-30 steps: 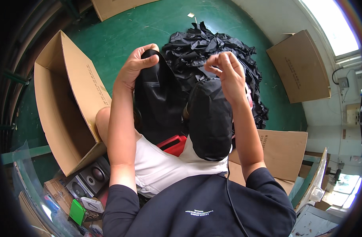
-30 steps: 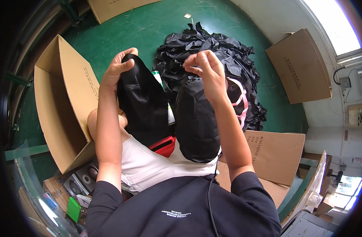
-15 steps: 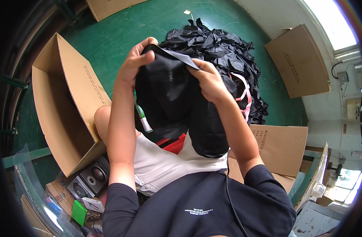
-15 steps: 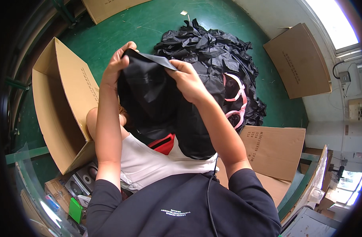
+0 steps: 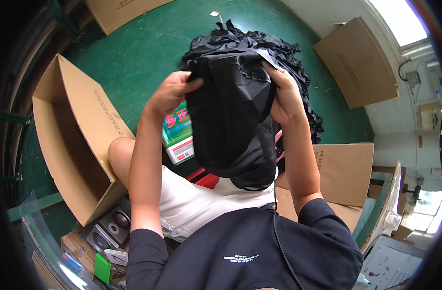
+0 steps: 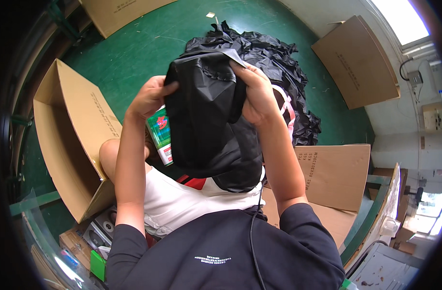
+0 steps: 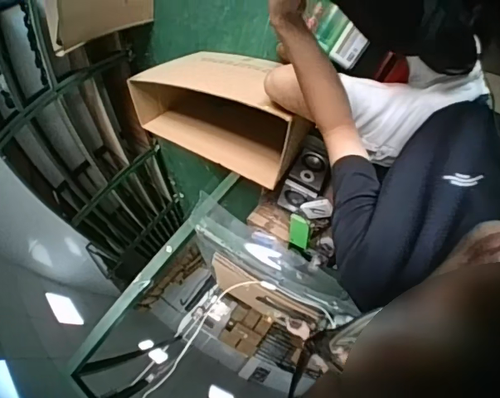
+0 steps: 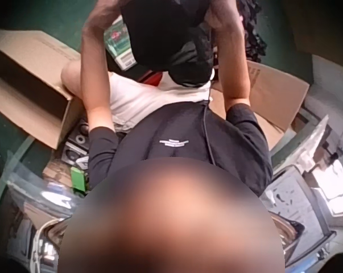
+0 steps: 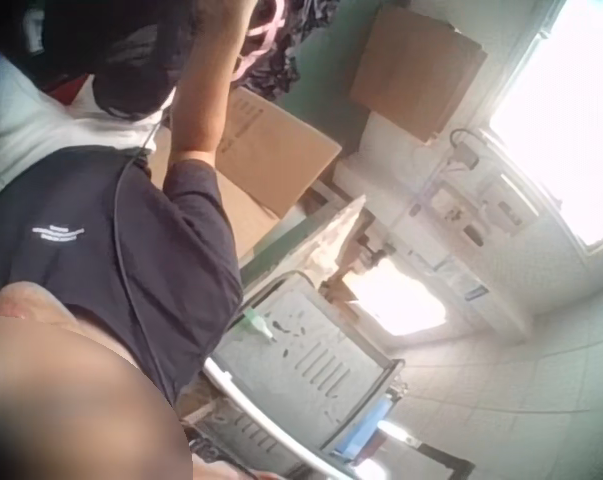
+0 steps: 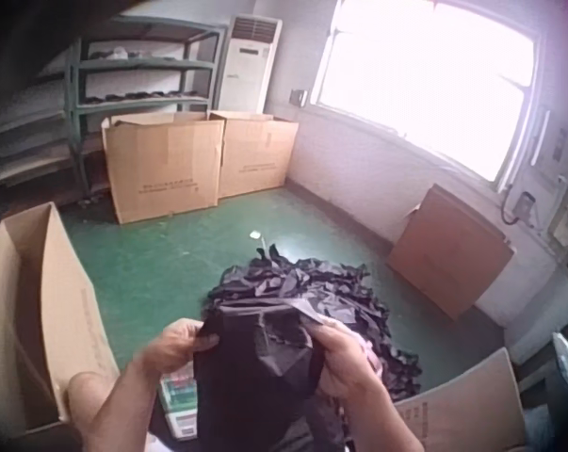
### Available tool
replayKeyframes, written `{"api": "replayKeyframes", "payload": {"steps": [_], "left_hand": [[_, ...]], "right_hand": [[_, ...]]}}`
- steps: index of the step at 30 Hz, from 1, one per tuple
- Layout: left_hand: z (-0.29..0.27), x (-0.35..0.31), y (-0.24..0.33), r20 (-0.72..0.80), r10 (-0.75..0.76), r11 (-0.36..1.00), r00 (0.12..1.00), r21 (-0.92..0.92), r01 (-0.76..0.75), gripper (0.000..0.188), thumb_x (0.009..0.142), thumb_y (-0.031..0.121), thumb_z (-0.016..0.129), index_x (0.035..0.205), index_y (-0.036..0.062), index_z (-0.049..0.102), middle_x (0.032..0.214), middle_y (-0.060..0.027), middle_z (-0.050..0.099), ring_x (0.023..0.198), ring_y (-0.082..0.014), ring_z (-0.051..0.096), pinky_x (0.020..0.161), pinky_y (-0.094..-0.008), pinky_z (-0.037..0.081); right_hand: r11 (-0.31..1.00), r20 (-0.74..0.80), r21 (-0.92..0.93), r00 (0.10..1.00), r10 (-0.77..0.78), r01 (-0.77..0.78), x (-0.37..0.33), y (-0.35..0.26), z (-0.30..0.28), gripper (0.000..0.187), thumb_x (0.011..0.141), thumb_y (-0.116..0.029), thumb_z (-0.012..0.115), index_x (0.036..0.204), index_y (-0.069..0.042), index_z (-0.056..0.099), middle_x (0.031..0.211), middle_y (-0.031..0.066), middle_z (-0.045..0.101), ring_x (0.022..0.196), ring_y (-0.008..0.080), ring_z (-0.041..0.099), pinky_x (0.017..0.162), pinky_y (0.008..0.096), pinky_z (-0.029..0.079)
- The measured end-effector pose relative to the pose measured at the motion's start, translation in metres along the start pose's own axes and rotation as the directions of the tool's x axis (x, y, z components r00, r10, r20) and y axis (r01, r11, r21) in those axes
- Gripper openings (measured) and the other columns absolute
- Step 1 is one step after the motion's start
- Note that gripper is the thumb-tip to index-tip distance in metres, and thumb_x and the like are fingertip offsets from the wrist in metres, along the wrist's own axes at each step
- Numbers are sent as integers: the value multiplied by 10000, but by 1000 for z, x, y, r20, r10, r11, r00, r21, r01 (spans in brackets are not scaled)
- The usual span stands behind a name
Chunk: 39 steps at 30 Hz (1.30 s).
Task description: Inspecting and checking black fabric covers from a large pile.
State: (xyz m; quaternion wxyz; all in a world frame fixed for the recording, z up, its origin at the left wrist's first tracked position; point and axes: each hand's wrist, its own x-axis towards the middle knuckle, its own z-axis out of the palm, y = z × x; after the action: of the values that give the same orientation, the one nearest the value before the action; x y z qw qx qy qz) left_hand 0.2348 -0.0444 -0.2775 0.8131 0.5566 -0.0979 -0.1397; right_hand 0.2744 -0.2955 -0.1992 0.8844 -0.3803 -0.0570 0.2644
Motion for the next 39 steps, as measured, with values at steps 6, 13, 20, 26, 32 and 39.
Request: {"api": "replayKeyframes", "payload": {"steps": [6,13,20,26,32,39], "left_hand": [[-33,-17,-3,-49,125,916,991,-377,-135,316,989,281,551,963,-22,636,880,-98,701,783,-157,684,731,-299,560],[2,-11,-12,68,99,872,993,-486,-54,446,1007,372,486,1041,-47,636,1014,-162,693,928,-223,684,835,-352,549],[27,-13,-24,47,121,801,991,-595,-70,426,986,371,527,1115,-23,625,1070,-155,685,971,-246,679,884,-383,540],[48,-32,-46,414,48,838,909,-512,189,354,837,221,712,1058,-51,665,1034,-168,693,994,-303,658,903,-387,489],[89,-41,-66,581,106,747,807,-582,321,387,849,160,713,1122,-98,618,1123,-168,662,1058,-244,629,945,-339,462],[62,22,-58,-126,55,727,990,-675,-126,311,1021,189,447,1241,15,582,1206,-126,650,1118,-232,624,1002,-379,479]], "right_hand": [[961,24,-252,992,126,-116,-20,-28,-64,138,960,-75,563,1020,19,643,929,84,705,788,122,685,719,238,568],[965,-120,-216,985,124,-148,-56,-33,-89,241,978,-185,562,1029,37,642,956,115,708,786,143,687,732,267,567],[979,221,165,963,-152,117,-84,-25,-102,485,853,-133,629,1234,128,480,1135,232,630,1009,295,658,918,389,527],[972,348,95,907,-236,216,-117,-15,-172,340,703,-5,709,999,117,595,903,194,686,803,276,681,752,373,542],[968,282,131,929,-242,212,-131,-6,-172,119,800,-52,658,837,54,616,751,155,662,672,244,660,621,349,513],[996,-164,-74,984,-70,59,-54,-19,-162,357,950,-13,487,1305,9,496,1176,138,634,1007,202,661,890,350,558]]}}
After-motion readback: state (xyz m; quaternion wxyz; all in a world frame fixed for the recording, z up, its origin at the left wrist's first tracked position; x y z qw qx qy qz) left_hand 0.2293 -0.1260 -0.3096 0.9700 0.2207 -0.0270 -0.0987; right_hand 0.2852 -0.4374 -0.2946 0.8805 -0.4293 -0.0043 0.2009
